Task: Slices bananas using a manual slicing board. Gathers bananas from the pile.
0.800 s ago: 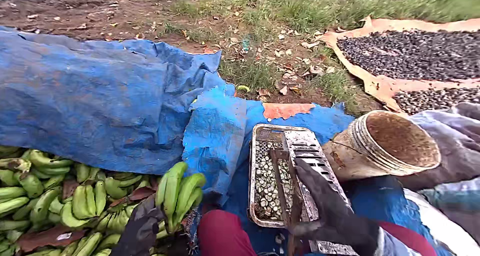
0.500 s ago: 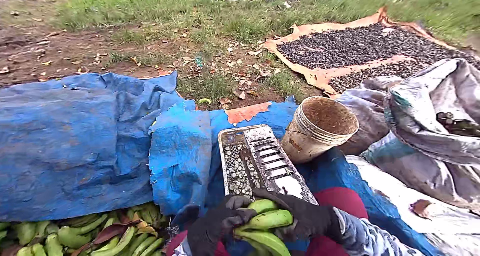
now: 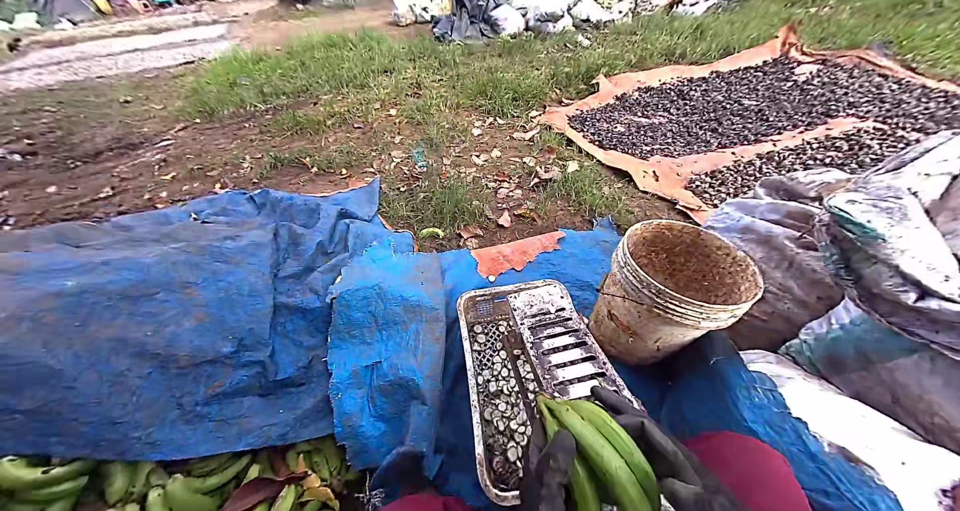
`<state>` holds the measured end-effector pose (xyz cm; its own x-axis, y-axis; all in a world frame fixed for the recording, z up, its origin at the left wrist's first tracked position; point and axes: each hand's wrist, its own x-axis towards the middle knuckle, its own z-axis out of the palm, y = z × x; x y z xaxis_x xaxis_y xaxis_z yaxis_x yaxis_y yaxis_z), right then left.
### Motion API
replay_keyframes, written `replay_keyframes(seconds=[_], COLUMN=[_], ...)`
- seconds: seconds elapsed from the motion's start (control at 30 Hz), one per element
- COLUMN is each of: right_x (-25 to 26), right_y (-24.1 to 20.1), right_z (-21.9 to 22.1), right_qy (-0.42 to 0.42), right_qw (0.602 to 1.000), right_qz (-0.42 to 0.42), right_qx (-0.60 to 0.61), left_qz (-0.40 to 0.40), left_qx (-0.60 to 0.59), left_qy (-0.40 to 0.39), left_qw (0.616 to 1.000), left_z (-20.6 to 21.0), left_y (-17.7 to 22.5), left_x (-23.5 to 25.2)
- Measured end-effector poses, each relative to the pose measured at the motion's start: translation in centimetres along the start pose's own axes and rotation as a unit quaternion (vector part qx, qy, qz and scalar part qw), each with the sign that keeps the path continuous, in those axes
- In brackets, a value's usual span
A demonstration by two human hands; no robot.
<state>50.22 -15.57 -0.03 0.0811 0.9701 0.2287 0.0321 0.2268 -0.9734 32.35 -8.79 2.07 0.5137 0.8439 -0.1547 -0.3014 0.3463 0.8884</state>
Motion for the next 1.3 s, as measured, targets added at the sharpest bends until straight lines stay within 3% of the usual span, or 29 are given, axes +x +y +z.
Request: replay_keyframes(seconds=[0.07, 0.2, 0.27, 0.33, 0.4, 0.43, 0.53, 0.73, 0.83, 0.93, 1.03, 1.07, 1.13, 1.2, 1.3], right_x=[1.5, 2.8, 3.3, 5.4, 4.2, 3.5, 2.0, 2.0, 3.3, 3.1, 2.8, 2.9, 3.6, 4.0, 3.8], right_y=[-0.8, -1.1, -4.0, -9.8, -6.2, -3.5, 0.9, 3.6, 3.9, 4.1, 4.3, 4.2, 3.2, 2.0, 1.3], right_z=[-0.8, -1.0, -0.1, 2.9, 2.2, 1.6, 0.3, -0.8, -1.7, -2.4, -3.6, -4.0, -5.1, -5.9, -6.2], right_qy=[-0.051, -0.081, -0.032, 0.076, 0.064, 0.102, 0.218, 0.237, 0.269, 0.295, 0.308, 0.319, 0.340, 0.360, 0.374], right_qw=[0.997, 0.997, 0.996, 0.967, 0.986, 0.986, 0.962, 0.950, 0.937, 0.932, 0.930, 0.927, 0.922, 0.918, 0.920], right_qz=[-0.020, -0.008, 0.083, 0.243, 0.132, 0.110, 0.151, 0.188, 0.194, 0.199, 0.198, 0.195, 0.181, 0.162, 0.119], right_qx=[0.052, 0.015, 0.010, -0.028, -0.075, -0.074, -0.061, -0.074, -0.110, -0.065, -0.022, -0.020, -0.029, -0.030, -0.012], left_qz=[0.023, 0.044, 0.024, 0.027, 0.026, 0.008, -0.013, -0.101, -0.062, -0.058, -0.050, -0.016, 0.043, -0.019, -0.232], left_qx=[-0.034, 0.033, 0.049, 0.078, 0.155, 0.212, 0.241, 0.142, 0.178, 0.183, 0.212, 0.230, 0.341, 0.433, 0.401], left_qy=[-0.031, -0.080, -0.077, -0.082, -0.075, -0.074, -0.095, -0.139, -0.174, -0.212, -0.148, -0.076, 0.049, 0.069, -0.048], left_qw=[0.999, 0.995, 0.996, 0.993, 0.985, 0.975, 0.966, 0.975, 0.966, 0.958, 0.965, 0.970, 0.938, 0.898, 0.885], left_z=[0.2, -0.4, -0.1, -0.1, -0.2, 0.0, 1.0, 1.9, 2.0, 1.2, -1.2, -1.8, -3.2, -5.0, -7.0], left_y=[0.2, 0.3, 0.7, 0.8, 0.8, 0.8, -1.0, -3.6, -2.9, -1.8, -3.2, -4.3, -6.5, -8.7, -13.0], left_x=[0.4, 2.8, 3.1, 3.9, 5.2, 6.2, 8.2, 10.4, 12.6, 12.9, 12.3, 11.5, 8.8, 5.3, 2.0])
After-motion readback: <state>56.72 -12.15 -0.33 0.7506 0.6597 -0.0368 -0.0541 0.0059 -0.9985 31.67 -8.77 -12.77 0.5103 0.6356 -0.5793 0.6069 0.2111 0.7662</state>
